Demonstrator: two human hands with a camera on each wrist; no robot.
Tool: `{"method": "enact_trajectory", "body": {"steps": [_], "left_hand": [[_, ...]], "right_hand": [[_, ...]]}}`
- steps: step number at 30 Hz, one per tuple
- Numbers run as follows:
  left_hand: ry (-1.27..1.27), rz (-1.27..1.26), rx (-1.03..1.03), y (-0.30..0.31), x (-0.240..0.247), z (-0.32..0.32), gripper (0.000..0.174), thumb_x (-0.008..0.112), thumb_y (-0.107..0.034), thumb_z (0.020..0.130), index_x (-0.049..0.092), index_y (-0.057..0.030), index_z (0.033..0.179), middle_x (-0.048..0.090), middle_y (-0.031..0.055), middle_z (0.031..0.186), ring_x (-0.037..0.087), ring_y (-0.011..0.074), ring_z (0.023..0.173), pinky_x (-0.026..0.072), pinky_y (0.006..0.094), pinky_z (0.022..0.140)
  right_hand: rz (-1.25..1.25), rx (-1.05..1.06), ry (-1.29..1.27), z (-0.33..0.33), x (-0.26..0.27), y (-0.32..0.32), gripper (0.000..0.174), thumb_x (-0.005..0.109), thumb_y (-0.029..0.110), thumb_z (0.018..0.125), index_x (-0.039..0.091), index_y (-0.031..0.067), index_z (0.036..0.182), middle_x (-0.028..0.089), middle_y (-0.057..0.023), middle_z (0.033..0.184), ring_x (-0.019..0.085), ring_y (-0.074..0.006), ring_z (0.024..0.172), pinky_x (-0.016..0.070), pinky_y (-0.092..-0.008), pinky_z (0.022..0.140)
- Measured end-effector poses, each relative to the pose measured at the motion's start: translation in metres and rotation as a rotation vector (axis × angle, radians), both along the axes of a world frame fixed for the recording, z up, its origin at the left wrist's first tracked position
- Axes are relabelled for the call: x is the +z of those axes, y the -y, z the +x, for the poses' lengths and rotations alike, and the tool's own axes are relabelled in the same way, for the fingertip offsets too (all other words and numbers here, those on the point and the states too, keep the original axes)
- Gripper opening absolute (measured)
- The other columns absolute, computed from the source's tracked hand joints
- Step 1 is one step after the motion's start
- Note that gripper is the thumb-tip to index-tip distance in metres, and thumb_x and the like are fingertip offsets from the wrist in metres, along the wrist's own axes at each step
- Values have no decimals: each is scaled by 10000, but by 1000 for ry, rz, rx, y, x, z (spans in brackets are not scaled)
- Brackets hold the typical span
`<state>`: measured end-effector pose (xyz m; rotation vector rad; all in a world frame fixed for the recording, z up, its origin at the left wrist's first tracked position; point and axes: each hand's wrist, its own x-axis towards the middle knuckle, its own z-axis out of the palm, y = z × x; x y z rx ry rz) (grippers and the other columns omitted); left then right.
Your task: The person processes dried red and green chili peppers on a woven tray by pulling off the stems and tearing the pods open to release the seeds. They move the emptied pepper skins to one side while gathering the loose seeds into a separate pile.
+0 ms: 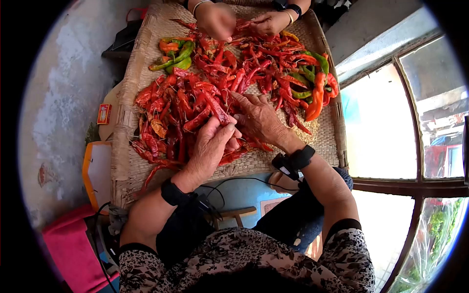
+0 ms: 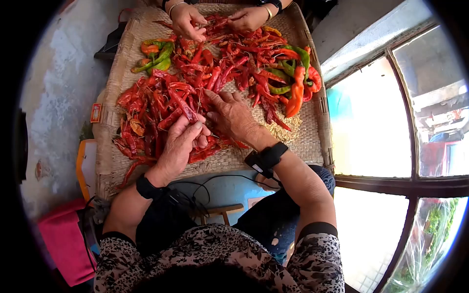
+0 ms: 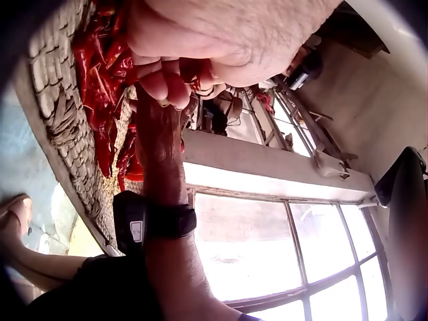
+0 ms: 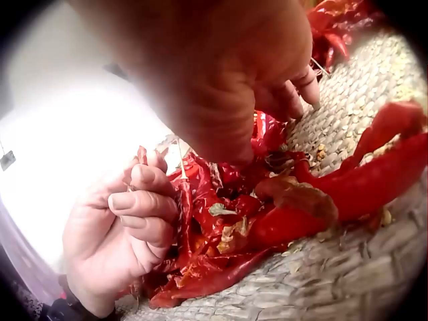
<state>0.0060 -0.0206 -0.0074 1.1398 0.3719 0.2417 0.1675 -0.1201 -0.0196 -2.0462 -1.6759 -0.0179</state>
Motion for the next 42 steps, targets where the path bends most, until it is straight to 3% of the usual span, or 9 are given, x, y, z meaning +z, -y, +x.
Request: {"method": "enact_trajectory", "body": {"steps": [5,9,19,25,27,29,31,35,42], "left_hand": [[14,3,-1,0,-2,-1,186,498,-214,979,531,-77,1102,595,32,881,540,61,717,471,220,662],[31,13,27,-1,-1,-2,184,495,-220,981,530,-82,1098,598,26,875,541,58,711,468,216,649],[35,-11,8,0,-12,1,195,503,-208,974,524,-63,1103,596,35,865,543,65,698,467,216,632],[43,-13,-12,3,-14,1,204,501,-202,976,525,-44,1102,595,42,867,546,72,700,473,226,635],[34,-15,-24,3,-13,-1,206,499,-204,978,525,-42,1101,596,42,869,546,73,701,474,228,637],[55,3,-16,3,-13,-1,211,498,-214,980,526,-48,1107,596,40,871,548,71,705,478,235,641],[49,23,-22,2,-14,0,215,497,-219,981,527,-52,1112,597,39,871,549,70,708,478,238,642],[34,18,-27,2,-12,-1,212,502,-220,979,532,-56,1109,596,37,867,548,68,709,477,233,640],[20,38,-33,0,-8,-1,200,499,-198,977,530,-50,1108,590,31,863,542,67,704,475,221,641]], "right_hand": [[-37,112,97,-9,2,-11,403,648,142,811,560,59,1196,563,-153,1111,521,-327,1022,427,-440,852],[8,-16,-519,-19,11,-4,197,629,59,803,648,31,997,633,-141,958,618,-290,871,496,-385,761],[-91,127,-475,-10,47,32,300,600,12,847,610,20,1147,647,-148,988,643,-249,905,519,-355,781],[-232,-151,-843,29,69,44,285,527,66,947,579,28,1224,639,-53,959,600,-90,839,514,-250,736],[236,-106,-903,51,63,45,407,559,132,945,480,29,1331,624,-110,1064,606,-135,930,518,-285,789],[299,-311,-573,64,68,45,549,612,235,911,406,61,1389,507,-177,1290,547,-247,1148,502,-383,881],[188,-384,51,70,54,44,450,616,189,890,495,58,1303,552,-169,1232,597,-267,1067,511,-375,857],[-323,-183,-45,45,22,44,243,635,130,816,596,27,1033,632,-165,888,639,-335,799,521,-397,691],[-278,-212,229,40,3,39,100,531,108,790,536,10,812,623,-202,751,630,-385,679,512,-480,599]]}}
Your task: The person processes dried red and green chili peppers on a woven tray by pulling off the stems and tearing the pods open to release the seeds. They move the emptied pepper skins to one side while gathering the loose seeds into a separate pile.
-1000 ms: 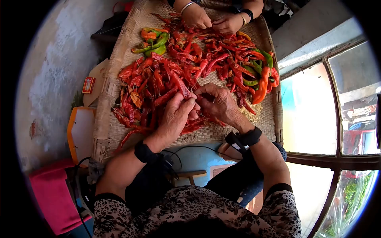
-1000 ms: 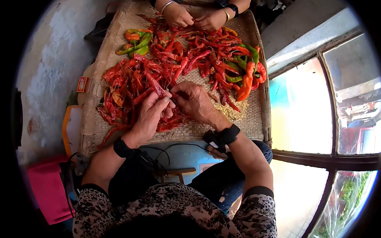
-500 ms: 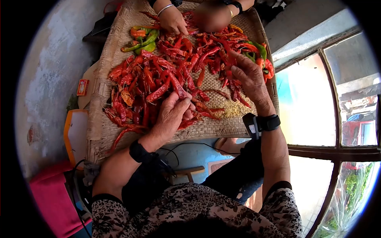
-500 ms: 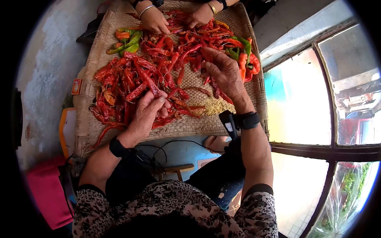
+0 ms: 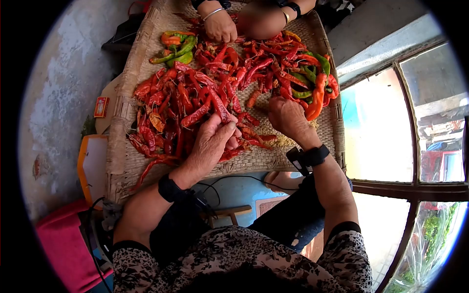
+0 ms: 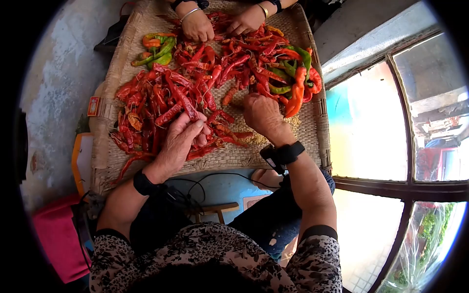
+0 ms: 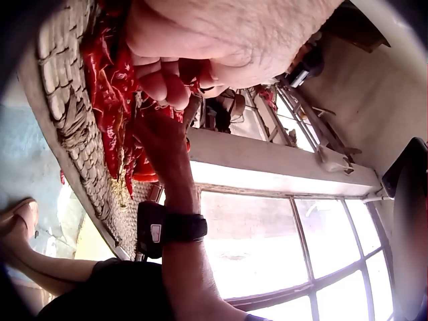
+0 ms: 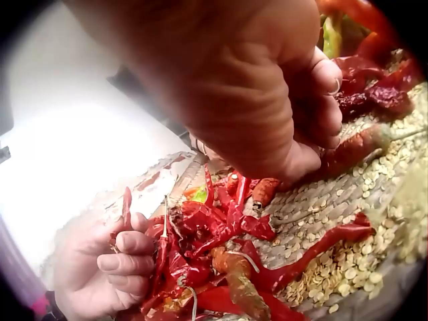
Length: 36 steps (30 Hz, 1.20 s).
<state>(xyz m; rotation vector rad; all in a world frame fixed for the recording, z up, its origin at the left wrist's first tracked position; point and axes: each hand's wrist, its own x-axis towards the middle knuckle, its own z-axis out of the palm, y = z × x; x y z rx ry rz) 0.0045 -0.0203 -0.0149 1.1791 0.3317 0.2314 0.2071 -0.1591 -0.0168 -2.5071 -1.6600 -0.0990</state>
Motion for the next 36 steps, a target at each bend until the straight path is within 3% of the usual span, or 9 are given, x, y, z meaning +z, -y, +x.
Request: {"method": "enact_trajectory", "body": {"steps": [3,5,14,21,23,25,27,32,36], "left_hand": [[18,1,-18,0,1,1,201,495,-199,979,526,-50,1109,586,30,865,540,68,706,474,220,644],[3,11,-21,1,-1,0,202,492,-204,981,524,-51,1109,584,30,865,540,68,710,474,222,648],[-30,33,-34,4,0,0,205,484,-212,985,513,-42,1096,581,32,861,544,64,710,484,225,652],[-25,41,-77,3,-1,-1,218,481,-216,988,508,-44,1118,576,31,874,536,66,720,477,230,665],[-26,27,-77,3,-2,-1,217,482,-215,987,507,-43,1119,575,31,876,536,66,721,478,227,664],[-28,13,-83,4,-3,-2,217,483,-213,987,506,-43,1119,574,32,878,537,66,721,478,224,663],[-48,20,-92,5,-3,-1,217,487,-211,985,505,-43,1121,575,32,879,537,64,721,479,221,661],[-53,18,-89,5,-4,-2,220,487,-213,985,505,-46,1126,576,31,877,538,64,724,477,220,665],[-47,12,-102,4,-3,-1,226,485,-216,987,497,-47,1136,577,32,888,537,64,728,477,218,674]], "right_hand": [[-86,-73,-120,-4,17,-2,124,548,124,785,547,9,830,618,-207,707,635,-389,689,513,-481,614],[46,-40,-279,-8,16,3,107,590,103,778,530,20,808,583,-208,682,607,-406,710,478,-483,605],[-218,-31,-233,-8,14,4,119,613,138,769,616,62,861,627,-179,745,621,-378,728,492,-464,613],[-216,20,-189,-3,14,9,111,620,145,788,623,60,858,641,-160,746,637,-335,702,509,-410,628],[-57,29,-420,7,31,12,120,632,128,794,616,34,866,645,-122,718,642,-266,654,511,-362,617],[-96,-52,-718,22,56,10,148,641,121,801,628,-1,884,650,-90,744,630,-154,694,495,-307,620],[93,-25,-540,37,55,14,152,643,133,802,633,1,877,653,-85,775,607,-139,699,482,-290,611],[-147,-10,-797,15,61,4,115,654,113,795,636,20,861,628,-36,751,587,-102,683,468,-256,617],[-79,75,-1058,18,43,5,192,713,76,806,625,10,963,657,-11,769,592,-89,615,465,-226,549]]}}
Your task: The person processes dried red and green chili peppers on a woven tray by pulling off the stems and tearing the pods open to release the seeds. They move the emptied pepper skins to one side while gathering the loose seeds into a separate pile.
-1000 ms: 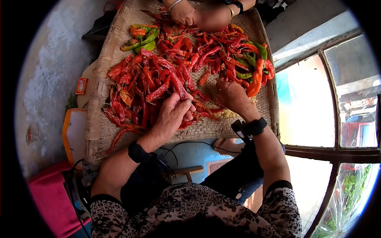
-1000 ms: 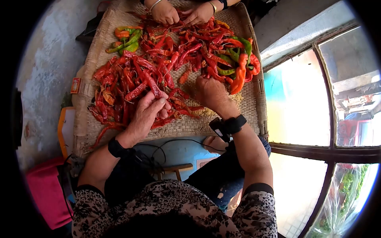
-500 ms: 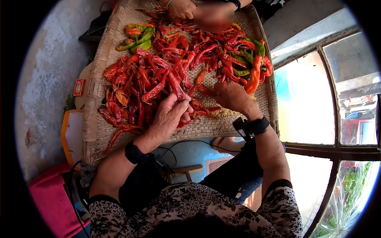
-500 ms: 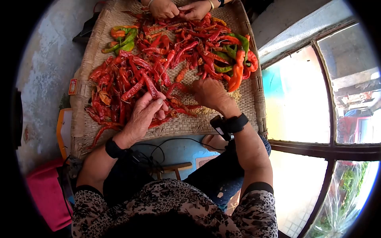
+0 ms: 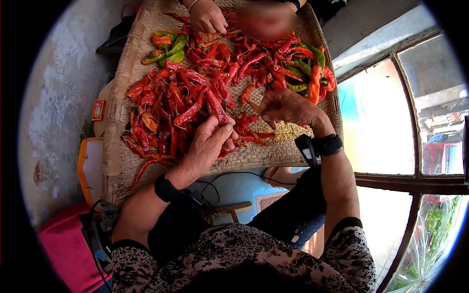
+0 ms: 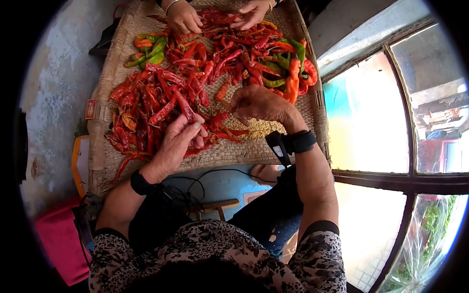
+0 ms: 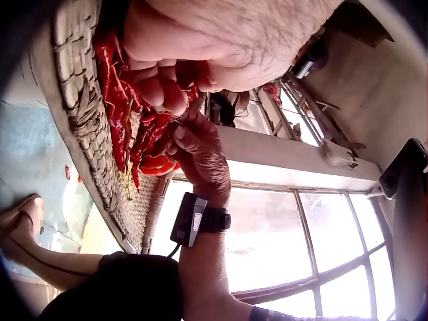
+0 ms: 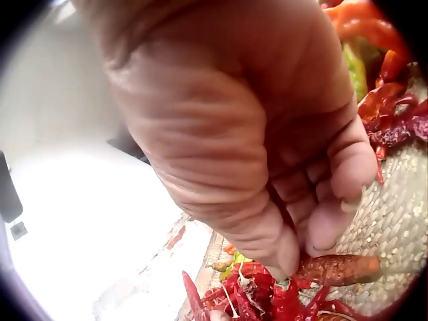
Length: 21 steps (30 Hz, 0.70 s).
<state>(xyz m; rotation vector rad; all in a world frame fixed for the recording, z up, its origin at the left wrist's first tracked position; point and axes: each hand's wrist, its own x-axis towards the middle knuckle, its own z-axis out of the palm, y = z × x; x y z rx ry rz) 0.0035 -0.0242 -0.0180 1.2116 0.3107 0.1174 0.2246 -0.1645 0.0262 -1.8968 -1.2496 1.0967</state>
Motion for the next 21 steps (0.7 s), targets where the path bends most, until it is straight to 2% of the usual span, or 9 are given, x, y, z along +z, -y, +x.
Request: {"method": "enact_trajectory", "body": {"steps": [3,5,7,11,12,15,16,19,21], "left_hand": [[-24,1,0,0,2,0,257,486,-209,986,482,-39,1178,577,35,900,542,67,734,481,222,682],[-17,-9,-1,1,5,-1,276,485,-202,985,472,-34,1203,577,37,903,546,69,739,483,224,686],[-8,-16,-4,1,7,-1,296,484,-195,985,462,-29,1229,576,39,905,549,71,744,485,226,689],[1,-6,-33,0,1,0,312,478,-182,986,455,-21,1252,575,42,909,556,76,751,489,228,693],[10,-10,-35,0,-1,0,307,475,-180,986,458,-22,1248,575,42,910,557,77,750,490,228,692],[-8,-1,-36,0,1,0,298,472,-177,987,465,-22,1241,575,42,907,556,77,747,491,230,690],[-7,-1,-34,1,1,0,298,472,-177,987,465,-22,1241,575,42,907,556,77,747,491,230,690],[-6,-6,-40,2,1,0,292,468,-176,988,469,-22,1236,575,42,901,553,77,743,491,231,686],[-16,-6,-36,3,1,0,290,468,-175,987,470,-21,1234,576,43,903,553,77,743,491,230,689]], "right_hand": [[68,-58,-331,-4,18,-1,289,737,142,813,609,16,1040,662,-15,793,607,-76,608,459,-198,527],[79,-54,-392,-8,19,-4,338,740,168,811,599,29,1084,666,-21,802,619,-66,626,457,-180,529],[228,-226,-496,-16,13,-9,314,729,158,824,605,35,1084,660,-16,767,619,-63,629,466,-180,529],[211,-381,-252,-2,8,-15,132,655,111,879,602,20,959,647,-23,737,598,-74,621,484,-195,547],[256,-456,-377,4,4,-13,124,628,116,899,585,13,952,645,-33,748,598,-83,616,493,-203,558],[804,-849,-745,12,10,-21,202,579,106,925,559,-24,1078,642,-56,798,623,-121,662,525,-248,602],[804,-847,-745,13,7,-20,202,579,106,925,559,-24,1078,642,-56,798,623,-121,662,525,-248,602],[725,-879,-526,11,-2,-15,318,590,136,924,531,38,1221,640,-86,910,629,-139,762,533,-286,676],[203,-199,548,-11,0,-22,435,597,115,895,477,98,1313,615,-92,900,631,-221,786,527,-352,683]]}}
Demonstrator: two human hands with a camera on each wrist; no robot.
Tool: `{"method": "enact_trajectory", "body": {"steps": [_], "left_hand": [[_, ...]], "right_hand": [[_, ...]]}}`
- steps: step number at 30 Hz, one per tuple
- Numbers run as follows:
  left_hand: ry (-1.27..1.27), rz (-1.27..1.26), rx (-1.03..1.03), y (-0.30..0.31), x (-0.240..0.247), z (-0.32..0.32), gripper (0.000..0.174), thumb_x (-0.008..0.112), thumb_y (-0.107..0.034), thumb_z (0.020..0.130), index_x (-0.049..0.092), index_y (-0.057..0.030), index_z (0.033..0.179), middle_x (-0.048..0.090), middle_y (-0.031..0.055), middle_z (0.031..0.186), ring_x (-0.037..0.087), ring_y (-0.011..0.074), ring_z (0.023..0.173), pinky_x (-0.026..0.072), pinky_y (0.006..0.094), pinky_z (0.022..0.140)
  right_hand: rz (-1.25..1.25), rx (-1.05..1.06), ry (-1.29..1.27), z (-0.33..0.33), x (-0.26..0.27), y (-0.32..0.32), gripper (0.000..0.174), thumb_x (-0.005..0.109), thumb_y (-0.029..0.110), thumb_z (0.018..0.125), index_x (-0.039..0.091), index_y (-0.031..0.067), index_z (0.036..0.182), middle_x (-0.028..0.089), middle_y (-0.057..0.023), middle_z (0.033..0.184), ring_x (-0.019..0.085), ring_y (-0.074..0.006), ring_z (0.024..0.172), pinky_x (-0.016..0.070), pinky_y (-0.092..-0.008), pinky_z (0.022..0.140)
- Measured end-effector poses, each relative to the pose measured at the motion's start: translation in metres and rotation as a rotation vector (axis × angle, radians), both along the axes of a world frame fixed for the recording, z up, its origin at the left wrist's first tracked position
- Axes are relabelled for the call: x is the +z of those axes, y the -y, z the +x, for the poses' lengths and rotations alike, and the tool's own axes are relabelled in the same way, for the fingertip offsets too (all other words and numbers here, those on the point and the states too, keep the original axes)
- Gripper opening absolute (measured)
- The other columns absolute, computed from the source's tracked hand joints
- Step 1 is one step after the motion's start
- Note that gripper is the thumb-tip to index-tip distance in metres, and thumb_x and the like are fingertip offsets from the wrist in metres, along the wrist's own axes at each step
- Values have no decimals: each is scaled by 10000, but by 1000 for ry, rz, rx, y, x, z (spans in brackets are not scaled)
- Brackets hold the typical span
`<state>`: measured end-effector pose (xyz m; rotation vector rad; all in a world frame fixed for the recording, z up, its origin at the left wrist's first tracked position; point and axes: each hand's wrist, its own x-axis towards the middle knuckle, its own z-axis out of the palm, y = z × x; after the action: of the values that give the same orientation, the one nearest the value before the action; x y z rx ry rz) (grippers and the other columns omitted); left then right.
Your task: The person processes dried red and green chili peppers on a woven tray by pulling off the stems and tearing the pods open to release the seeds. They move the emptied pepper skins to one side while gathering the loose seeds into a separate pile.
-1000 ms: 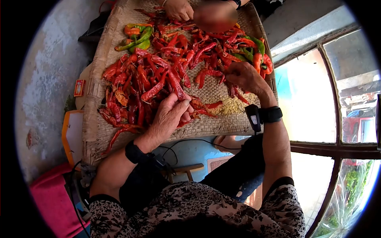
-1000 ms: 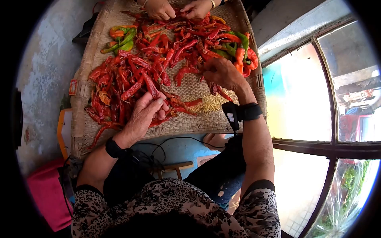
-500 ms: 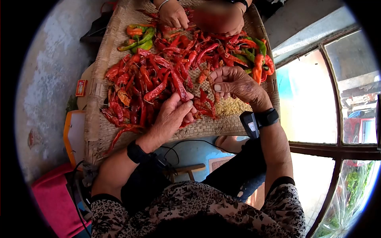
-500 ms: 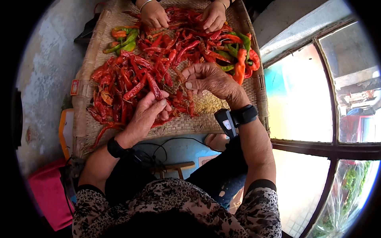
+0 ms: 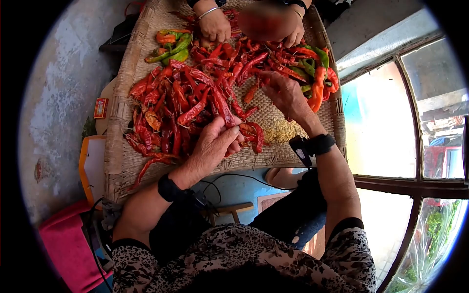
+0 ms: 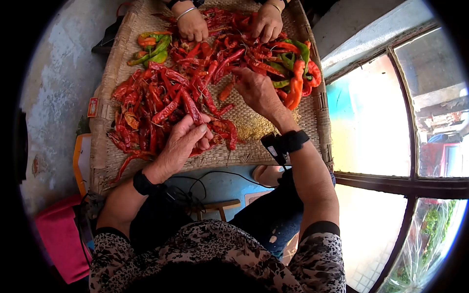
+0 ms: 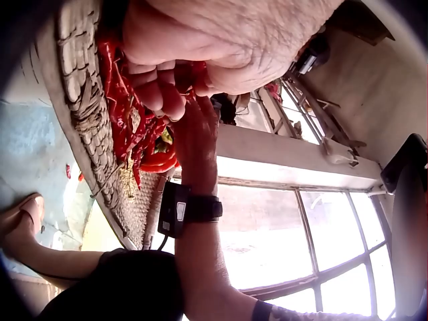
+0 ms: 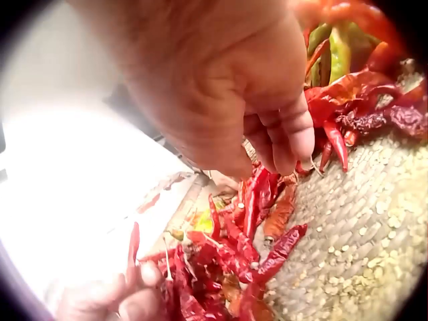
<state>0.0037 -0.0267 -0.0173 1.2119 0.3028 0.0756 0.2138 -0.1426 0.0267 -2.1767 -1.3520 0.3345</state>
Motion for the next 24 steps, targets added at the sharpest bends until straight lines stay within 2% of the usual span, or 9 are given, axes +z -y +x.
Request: {"method": "enact_trajectory", "body": {"steps": [2,8,11,14,16,18,21,22,24], "left_hand": [[-9,8,-1,0,1,0,289,469,-175,987,470,-22,1232,576,43,904,553,77,743,490,229,691],[6,7,21,-3,4,-1,277,469,-173,987,473,-20,1218,577,43,904,552,76,750,488,227,696],[32,14,42,-3,8,-2,276,468,-171,988,472,-12,1213,576,44,905,550,77,753,488,228,695],[45,23,45,-4,7,-1,280,468,-171,988,470,-6,1214,575,47,908,549,79,753,489,230,694],[47,23,48,-4,5,-1,282,467,-172,988,469,-4,1215,574,48,909,549,80,752,489,231,694],[75,18,89,-3,3,0,252,468,-176,985,481,-1,1166,575,48,879,564,79,723,497,226,665],[57,-1,71,-3,2,0,293,476,-186,986,470,-4,1215,577,52,903,548,80,749,489,231,692],[54,0,71,-3,2,1,293,476,-186,986,470,-4,1215,577,52,903,548,80,749,489,231,692],[43,9,68,-2,2,1,292,480,-190,985,471,-3,1210,578,51,900,546,80,745,485,226,689]], "right_hand": [[46,153,374,-12,-35,-5,429,595,83,853,515,124,1273,587,-105,901,611,-302,839,515,-397,687],[-45,144,531,-16,-35,-11,232,628,87,807,625,84,1039,611,-113,902,608,-325,861,515,-393,674],[31,60,-46,-9,-15,-8,127,677,141,816,660,28,871,664,-108,823,643,-200,723,503,-315,659],[286,-85,-635,12,-2,2,206,624,197,913,617,4,986,662,-58,832,608,-126,735,505,-268,679],[808,-293,-956,29,3,6,258,570,238,954,581,-1,1051,646,-38,824,580,-95,746,498,-246,690],[834,-310,-998,31,-1,9,341,565,286,954,567,-9,1128,640,-34,823,563,-84,753,484,-235,679],[151,-154,-471,-9,-7,0,483,614,360,914,553,-16,1211,655,-82,861,594,-128,732,491,-271,646],[62,96,-242,-15,-26,-2,435,622,354,905,593,7,1166,653,-114,887,629,-196,744,506,-336,654],[-34,195,178,-38,-40,-8,336,681,269,829,636,24,1055,630,-164,891,631,-316,797,507,-398,683]]}}
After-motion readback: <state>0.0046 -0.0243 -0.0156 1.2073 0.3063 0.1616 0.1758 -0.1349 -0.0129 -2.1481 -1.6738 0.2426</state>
